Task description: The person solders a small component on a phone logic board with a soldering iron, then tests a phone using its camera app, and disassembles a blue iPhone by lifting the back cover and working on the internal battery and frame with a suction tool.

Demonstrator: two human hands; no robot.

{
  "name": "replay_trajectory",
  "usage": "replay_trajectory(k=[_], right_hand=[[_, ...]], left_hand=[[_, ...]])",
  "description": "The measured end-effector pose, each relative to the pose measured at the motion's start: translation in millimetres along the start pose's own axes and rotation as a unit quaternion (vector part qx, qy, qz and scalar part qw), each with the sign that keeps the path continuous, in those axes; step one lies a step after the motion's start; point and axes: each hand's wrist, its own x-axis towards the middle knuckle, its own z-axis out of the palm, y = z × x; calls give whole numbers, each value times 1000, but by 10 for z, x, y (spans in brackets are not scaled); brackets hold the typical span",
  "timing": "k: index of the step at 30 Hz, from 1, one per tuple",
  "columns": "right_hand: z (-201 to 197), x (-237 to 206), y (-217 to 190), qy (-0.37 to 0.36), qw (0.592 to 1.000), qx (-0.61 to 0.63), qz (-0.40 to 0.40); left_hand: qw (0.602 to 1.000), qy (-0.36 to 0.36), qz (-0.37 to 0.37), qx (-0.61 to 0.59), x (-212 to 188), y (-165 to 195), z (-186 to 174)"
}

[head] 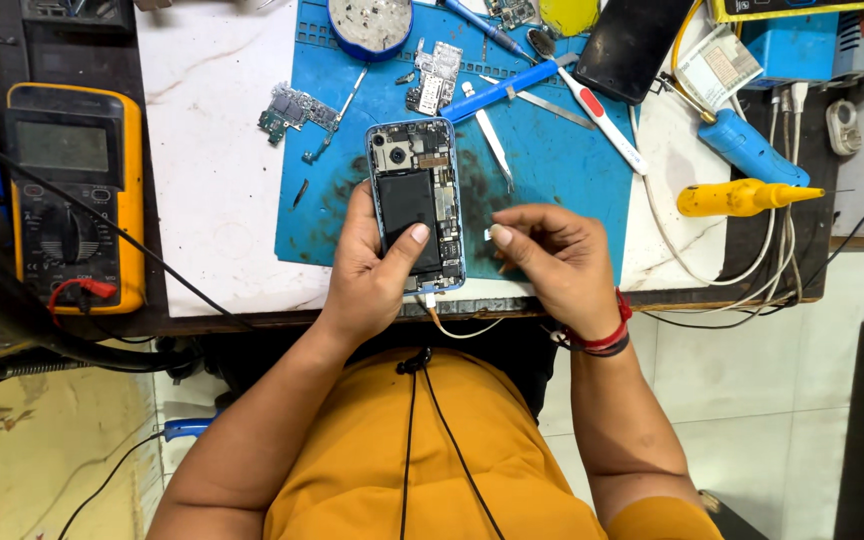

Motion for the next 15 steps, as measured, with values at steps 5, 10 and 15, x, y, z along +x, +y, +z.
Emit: replay_trajectory(k=[5, 10, 15], right_hand=[[-151, -78, -19, 66, 998, -17, -10], [-325, -120, -76, 136, 988, -44, -52], [-460, -109, -229, 211, 919, -325, -73]], left_hand=[[994, -15, -20, 105, 18, 115, 116], [953, -81, -84, 281, 123, 372, 215], [916, -138, -147, 346, 230, 545, 290]])
